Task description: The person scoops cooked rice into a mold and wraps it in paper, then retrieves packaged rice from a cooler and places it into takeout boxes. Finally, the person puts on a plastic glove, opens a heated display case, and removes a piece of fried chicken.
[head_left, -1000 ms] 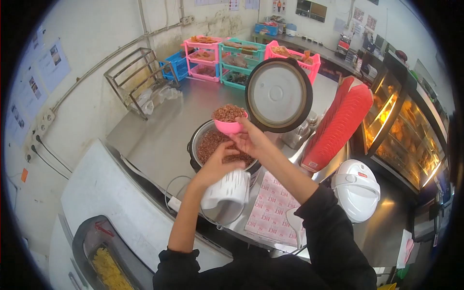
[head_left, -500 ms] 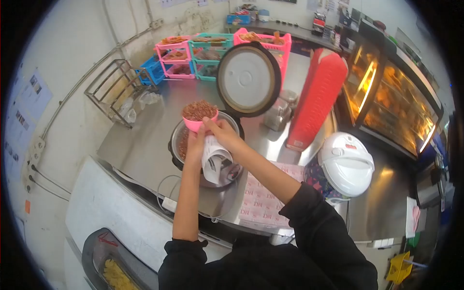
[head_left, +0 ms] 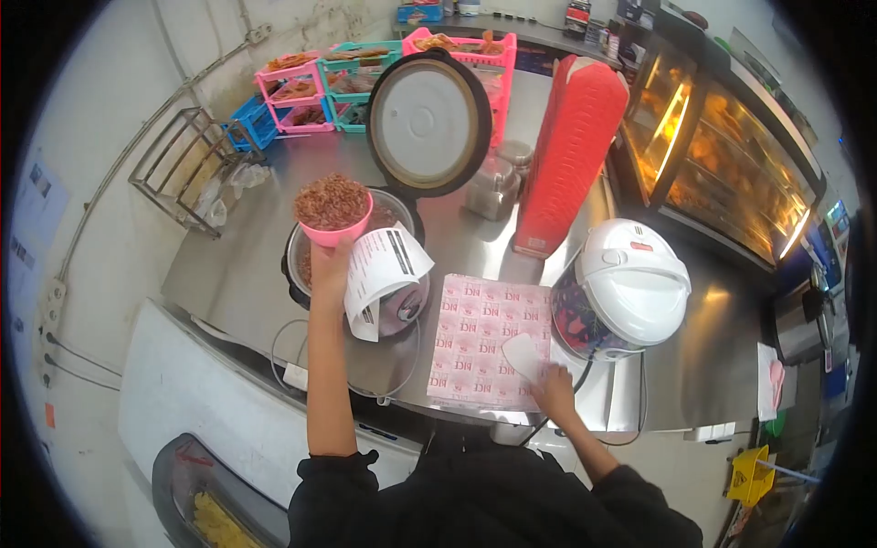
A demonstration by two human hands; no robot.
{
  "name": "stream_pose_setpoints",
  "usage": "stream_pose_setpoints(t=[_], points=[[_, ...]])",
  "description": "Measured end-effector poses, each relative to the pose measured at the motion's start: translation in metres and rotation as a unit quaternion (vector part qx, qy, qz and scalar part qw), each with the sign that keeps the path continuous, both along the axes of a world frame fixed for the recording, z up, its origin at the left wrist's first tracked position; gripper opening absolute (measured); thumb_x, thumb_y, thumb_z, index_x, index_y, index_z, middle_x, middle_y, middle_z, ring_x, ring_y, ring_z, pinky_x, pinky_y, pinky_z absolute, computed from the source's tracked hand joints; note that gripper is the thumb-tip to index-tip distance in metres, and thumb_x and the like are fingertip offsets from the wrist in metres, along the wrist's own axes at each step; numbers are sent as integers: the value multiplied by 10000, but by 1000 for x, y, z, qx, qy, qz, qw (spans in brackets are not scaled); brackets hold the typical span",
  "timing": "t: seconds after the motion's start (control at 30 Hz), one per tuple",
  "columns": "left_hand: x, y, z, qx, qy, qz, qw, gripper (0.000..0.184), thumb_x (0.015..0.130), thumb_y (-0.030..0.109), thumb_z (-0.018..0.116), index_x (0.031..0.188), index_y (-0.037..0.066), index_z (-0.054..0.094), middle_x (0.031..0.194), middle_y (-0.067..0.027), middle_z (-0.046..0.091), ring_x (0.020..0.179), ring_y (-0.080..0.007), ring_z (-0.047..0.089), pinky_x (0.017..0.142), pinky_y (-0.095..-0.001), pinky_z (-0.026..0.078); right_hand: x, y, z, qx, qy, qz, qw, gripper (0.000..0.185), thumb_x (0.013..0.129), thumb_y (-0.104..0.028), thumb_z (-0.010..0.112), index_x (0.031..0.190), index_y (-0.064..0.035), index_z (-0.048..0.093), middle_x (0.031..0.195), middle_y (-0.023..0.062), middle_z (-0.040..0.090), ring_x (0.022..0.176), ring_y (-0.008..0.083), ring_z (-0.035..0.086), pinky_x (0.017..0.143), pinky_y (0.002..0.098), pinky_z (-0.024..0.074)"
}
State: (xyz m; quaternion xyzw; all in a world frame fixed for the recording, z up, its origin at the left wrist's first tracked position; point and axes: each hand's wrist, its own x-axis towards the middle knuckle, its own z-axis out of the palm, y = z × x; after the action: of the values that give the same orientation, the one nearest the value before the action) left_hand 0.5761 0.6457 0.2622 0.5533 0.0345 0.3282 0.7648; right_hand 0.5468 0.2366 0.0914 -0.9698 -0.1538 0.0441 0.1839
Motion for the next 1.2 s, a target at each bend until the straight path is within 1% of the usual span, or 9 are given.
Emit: stream_pose_setpoints(t=[0.17,0.33,0.4,0.5,0.57,0.67,0.87,1.1,1.2], points=[[-9,-12,6,-13,58,8,998,541,843,213,636,1264,4,369,1175,-101,535,1000,-164,557,834,-283,474,-10,4,-32,13,12,-36,999,461,730,-206,661,1052,34,435,976,239,491,887,384,528,741,462,452],[-16,-9,3,-10,78,22,997,560,837,251,643,1264,0,383,1175,-99,538,1004,-165,553,844,-288,464,12,4,-9,33,81,-6,996,399,763,-161,618,1044,40,418,923,249,524,840,349,574,722,428,466],[-19,3,-9,2,70,23,997,574,838,267,640,1273,-1,377,1179,-103,536,1014,-170,549,855,-291,459,26,11,24,139,253,-30,957,365,788,-131,590,1056,32,406,881,236,548,806,288,586,700,373,467],[-27,12,-15,-9,97,4,995,556,843,248,635,1268,-5,382,1170,-105,540,1012,-169,550,852,-290,462,47,67,114,239,82,82,964,272,823,-132,577,1023,23,477,854,189,568,750,224,560,677,324,445],[-32,14,-13,-20,110,-13,994,546,844,241,633,1265,-6,388,1169,-103,541,1011,-166,550,850,-289,462,66,120,188,285,23,128,950,286,853,-225,567,959,14,451,880,271,563,839,431,572,675,427,435],[-35,19,-13,-24,146,-31,989,523,850,232,626,1258,-6,402,1167,-91,544,1017,-154,541,860,-288,453,100,194,241,315,-28,208,925,294,867,-268,552,1012,-20,491,839,245,582,829,420,567,671,428,438],[-37,20,2,-53,191,-96,975,523,866,230,603,1294,23,383,1194,-59,530,1047,-142,512,910,-287,411,131,303,293,160,-144,417,883,301,786,-345,595,956,-98,619,742,184,625,687,363,610,619,443,475],[-28,33,-7,-130,174,-102,971,543,860,269,610,1282,13,382,1170,-70,545,994,-140,551,844,-282,465,188,355,285,71,-175,420,887,336,775,-351,566,989,-104,644,807,188,640,786,352,624,708,440,490],[-24,40,-9,-118,176,-73,975,558,842,263,635,1275,14,385,1155,-75,553,979,-143,561,825,-281,479,202,351,280,90,-125,366,918,392,818,-383,519,979,-45,636,832,215,633,805,375,612,740,438,475]])
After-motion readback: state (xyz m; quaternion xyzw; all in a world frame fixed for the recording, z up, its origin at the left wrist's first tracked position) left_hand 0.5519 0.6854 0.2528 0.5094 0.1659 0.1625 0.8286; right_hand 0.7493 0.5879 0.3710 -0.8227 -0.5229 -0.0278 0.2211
